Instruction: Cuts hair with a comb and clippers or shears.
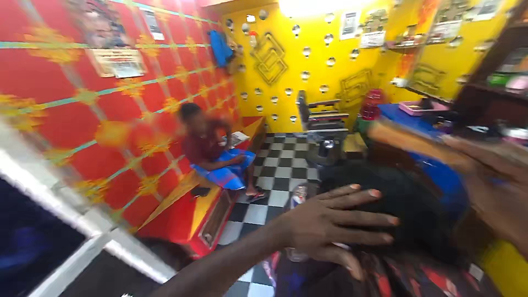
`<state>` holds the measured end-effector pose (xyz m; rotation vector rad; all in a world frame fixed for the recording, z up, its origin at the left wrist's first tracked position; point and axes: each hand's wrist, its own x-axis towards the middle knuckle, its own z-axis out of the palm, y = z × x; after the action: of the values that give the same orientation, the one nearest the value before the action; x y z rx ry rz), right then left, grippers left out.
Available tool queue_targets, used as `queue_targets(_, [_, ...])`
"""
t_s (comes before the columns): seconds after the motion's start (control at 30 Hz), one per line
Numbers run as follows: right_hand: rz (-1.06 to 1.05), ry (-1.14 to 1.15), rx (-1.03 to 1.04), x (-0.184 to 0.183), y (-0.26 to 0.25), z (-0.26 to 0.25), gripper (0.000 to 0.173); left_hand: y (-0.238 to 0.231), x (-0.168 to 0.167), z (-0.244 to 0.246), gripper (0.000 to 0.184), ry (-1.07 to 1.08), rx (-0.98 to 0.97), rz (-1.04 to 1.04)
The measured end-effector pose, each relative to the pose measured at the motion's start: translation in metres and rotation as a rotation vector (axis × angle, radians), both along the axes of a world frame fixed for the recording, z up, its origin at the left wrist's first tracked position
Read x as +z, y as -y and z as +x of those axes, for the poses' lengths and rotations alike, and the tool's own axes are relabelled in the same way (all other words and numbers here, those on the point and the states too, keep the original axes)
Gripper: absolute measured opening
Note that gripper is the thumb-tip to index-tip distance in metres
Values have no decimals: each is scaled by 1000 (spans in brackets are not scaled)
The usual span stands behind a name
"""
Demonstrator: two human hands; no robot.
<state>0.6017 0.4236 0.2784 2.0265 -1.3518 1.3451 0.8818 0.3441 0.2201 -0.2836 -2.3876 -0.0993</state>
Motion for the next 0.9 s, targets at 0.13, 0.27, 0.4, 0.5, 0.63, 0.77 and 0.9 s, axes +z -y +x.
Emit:
queue_targets(0.13, [542, 243, 208, 3, 73, -34, 29, 22, 45, 0, 68, -234, 0, 212])
queue_targets(0.27, [799, 225, 459, -11, 68, -43, 30, 78, 87, -37, 92, -80, 184, 621])
queue_targets(0.4, [528, 142, 495, -20, 15, -31, 27, 95, 84, -62, 90, 414, 192, 686])
queue_targets(0.5, [172, -68, 270, -49, -28, -7, 37, 56, 81, -58, 75, 553, 102, 359])
queue_targets(0.63, [-18, -218, 41, -103, -66, 25, 37, 24, 56, -50, 51, 402, 108, -113])
queue_targets(0.77, [-85, -332, -70, -135, -85, 42, 38, 24, 43, -47, 48, 309, 108, -198])
queue_targets(0.9, [-102, -469, 61, -127, -110, 52, 33, 19, 43, -48, 46, 306, 68, -237])
